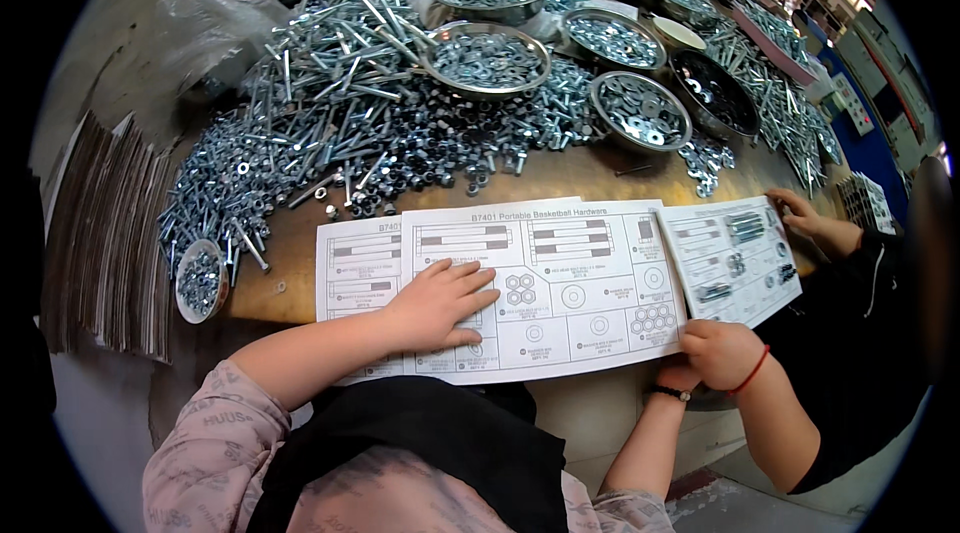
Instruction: The person sorts metal fasteners, including bolts, nuts, and washers, from a large pile on a table. They place the sorted items onto a printed instruction sheet that has designated areas for each type of hardware. The person repeatedly picks up fasteners and arranges them on the sheet.
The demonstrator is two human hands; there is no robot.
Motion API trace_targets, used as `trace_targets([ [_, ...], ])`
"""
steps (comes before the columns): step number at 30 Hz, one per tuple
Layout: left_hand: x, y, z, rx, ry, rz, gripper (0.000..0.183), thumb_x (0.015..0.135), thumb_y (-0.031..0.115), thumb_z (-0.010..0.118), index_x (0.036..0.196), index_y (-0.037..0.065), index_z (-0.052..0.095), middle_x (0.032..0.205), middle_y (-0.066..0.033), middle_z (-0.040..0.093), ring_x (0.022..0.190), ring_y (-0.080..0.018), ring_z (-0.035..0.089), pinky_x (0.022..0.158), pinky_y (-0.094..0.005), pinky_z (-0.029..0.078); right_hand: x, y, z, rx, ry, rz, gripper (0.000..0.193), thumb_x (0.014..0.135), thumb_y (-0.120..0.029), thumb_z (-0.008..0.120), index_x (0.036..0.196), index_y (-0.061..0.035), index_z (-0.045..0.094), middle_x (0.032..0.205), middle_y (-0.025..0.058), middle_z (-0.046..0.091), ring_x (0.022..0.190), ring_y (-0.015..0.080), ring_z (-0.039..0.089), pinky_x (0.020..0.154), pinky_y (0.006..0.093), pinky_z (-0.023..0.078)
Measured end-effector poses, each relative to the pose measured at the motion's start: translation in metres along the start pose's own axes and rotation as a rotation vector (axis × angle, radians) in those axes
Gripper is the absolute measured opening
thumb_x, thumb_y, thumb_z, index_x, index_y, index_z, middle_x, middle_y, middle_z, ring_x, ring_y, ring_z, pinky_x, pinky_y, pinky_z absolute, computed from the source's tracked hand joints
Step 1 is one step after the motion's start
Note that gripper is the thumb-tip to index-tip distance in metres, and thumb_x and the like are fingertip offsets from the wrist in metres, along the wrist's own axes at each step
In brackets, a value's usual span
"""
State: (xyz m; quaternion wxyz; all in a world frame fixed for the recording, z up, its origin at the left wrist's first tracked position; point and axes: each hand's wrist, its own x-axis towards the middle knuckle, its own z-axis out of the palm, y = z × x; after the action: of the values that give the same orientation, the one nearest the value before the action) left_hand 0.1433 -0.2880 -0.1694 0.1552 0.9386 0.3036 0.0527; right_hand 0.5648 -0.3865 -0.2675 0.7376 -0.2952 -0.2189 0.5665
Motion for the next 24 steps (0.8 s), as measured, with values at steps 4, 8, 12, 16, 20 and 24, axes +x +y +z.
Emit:
trace_targets([
  [4,-0.028,0.007,0.000,0.026,-0.010,-0.034,0.063,0.076,0.043,0.060,0.127,0.012,0.043,0.136,-0.0102,0.036,0.127,-0.0281,0.031,0.102,-0.0465,0.026,-0.008,0.021,-0.023,-0.004,0.044,-0.131,0.047,0.093,-0.040,0.040,0.115,0.0007,0.048,0.117,0.0122,0.053,0.108,0.0253,0.050,0.094,0.0399,0.039],
  [8,-0.047,0.007,-0.001,0.027,-0.029,-0.097,0.062,0.076,0.043,0.060,0.128,0.012,0.042,0.137,-0.0085,0.036,0.127,-0.0260,0.032,0.103,-0.0461,0.026,-0.015,0.020,0.046,-0.080,0.125,-0.071,0.047,0.094,-0.036,0.039,0.121,0.0031,0.044,0.118,0.0130,0.053,0.110,0.0231,0.050,0.094,0.0359,0.040],
  [12,-0.066,0.002,-0.004,0.038,-0.032,-0.155,0.061,0.077,0.042,0.060,0.128,0.013,0.042,0.137,-0.0056,0.036,0.127,-0.0239,0.032,0.103,-0.0465,0.024,-0.012,0.014,0.059,-0.482,0.095,-0.022,0.039,0.094,-0.023,0.043,0.122,0.0031,0.043,0.117,0.0134,0.053,0.106,0.0195,0.052,0.090,0.0321,0.041],
  [16,-0.093,-0.016,-0.008,0.078,0.032,-0.249,0.060,0.077,0.039,0.060,0.129,0.013,0.042,0.136,-0.0040,0.038,0.126,-0.0233,0.034,0.104,-0.0479,0.022,-0.014,0.026,0.075,-0.624,0.046,0.132,0.031,0.092,-0.016,0.046,0.118,0.0015,0.046,0.109,0.0094,0.055,0.093,0.0135,0.055,0.076,0.0252,0.045],
  [20,-0.122,-0.037,-0.016,0.041,0.084,-0.284,0.057,0.076,0.037,0.061,0.126,0.013,0.045,0.129,-0.0049,0.045,0.123,-0.0215,0.038,0.104,-0.0477,0.023,-0.024,0.043,0.126,-0.783,0.010,0.229,0.025,0.090,-0.013,0.047,0.112,-0.0006,0.048,0.098,0.0041,0.057,0.076,0.0074,0.051,0.064,0.0198,0.041],
  [24,-0.147,-0.044,-0.022,0.020,0.107,-0.381,0.058,0.074,0.033,0.065,0.125,0.013,0.045,0.121,-0.0050,0.049,0.121,-0.0223,0.040,0.104,-0.0484,0.023,-0.029,0.059,0.147,-0.965,-0.071,0.264,0.024,0.088,-0.008,0.050,0.110,0.0001,0.048,0.095,0.0040,0.058,0.077,0.0061,0.051,0.066,0.0193,0.042],
])
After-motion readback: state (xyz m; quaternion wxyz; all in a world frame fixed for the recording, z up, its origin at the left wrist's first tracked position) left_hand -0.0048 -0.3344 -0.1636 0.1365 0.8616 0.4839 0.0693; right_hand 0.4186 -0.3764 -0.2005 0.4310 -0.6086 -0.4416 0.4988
